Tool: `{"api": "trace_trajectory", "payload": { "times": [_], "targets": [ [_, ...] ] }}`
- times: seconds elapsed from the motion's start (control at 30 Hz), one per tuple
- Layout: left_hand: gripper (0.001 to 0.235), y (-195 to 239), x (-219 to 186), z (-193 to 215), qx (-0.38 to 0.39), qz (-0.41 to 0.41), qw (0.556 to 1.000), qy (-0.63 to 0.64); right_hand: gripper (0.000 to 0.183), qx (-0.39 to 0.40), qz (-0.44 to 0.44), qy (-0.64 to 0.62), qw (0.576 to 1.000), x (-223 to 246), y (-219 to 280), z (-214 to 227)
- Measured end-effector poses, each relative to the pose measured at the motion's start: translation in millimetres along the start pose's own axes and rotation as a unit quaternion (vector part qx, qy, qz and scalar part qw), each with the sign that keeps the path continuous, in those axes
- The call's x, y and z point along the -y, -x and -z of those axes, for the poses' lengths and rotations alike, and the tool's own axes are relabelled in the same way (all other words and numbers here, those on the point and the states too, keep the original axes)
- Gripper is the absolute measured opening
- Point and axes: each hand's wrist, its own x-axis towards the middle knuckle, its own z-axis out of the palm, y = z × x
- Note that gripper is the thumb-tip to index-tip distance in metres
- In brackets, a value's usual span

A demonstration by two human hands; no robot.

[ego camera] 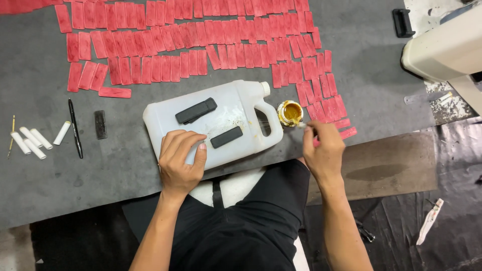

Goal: Applying dye or finish to small leather strips using a manual applicator

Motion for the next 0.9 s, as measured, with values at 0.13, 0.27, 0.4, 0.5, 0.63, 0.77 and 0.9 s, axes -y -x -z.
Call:
{"api": "trace_trajectory", "payload": {
  "times": [0.13, 0.27, 0.4, 0.5, 0.63, 0.77, 0.9],
  "targets": [
    [0.012, -1, 2, -3, -0.011, 0.001, 1.000, -0.004, 0.012, 0.064, -0.048, -0.051, 0.995, 16, -14, 29],
    [0.015, -1, -5, 1, 0.000, 0.006, 1.000, -0.003, 0.007, -0.103, -0.065, -0.097, 0.988, 52, -37, 82],
    [0.019, -2, -7, 4, 0.012, 0.002, 1.000, -0.013, 0.019, -0.360, -0.040, -0.130, 0.923, 65, -52, 98],
    [0.019, -3, -7, 4, 0.009, 0.002, 1.000, -0.003, 0.021, -0.370, -0.030, -0.124, 0.920, 68, -58, 96],
    [0.020, -1, -4, 2, 0.008, -0.002, 1.000, 0.001, 0.014, -0.272, -0.068, -0.124, 0.952, 67, -46, 62],
    [0.011, 3, 4, -2, -0.018, 0.008, 0.999, 0.031, 0.010, -0.151, -0.138, -0.270, 0.941, 90, -25, 13],
    [0.011, 3, 5, -2, -0.023, 0.012, 0.999, 0.035, 0.009, -0.037, -0.101, -0.222, 0.969, 136, -11, -21]
  ]
}}
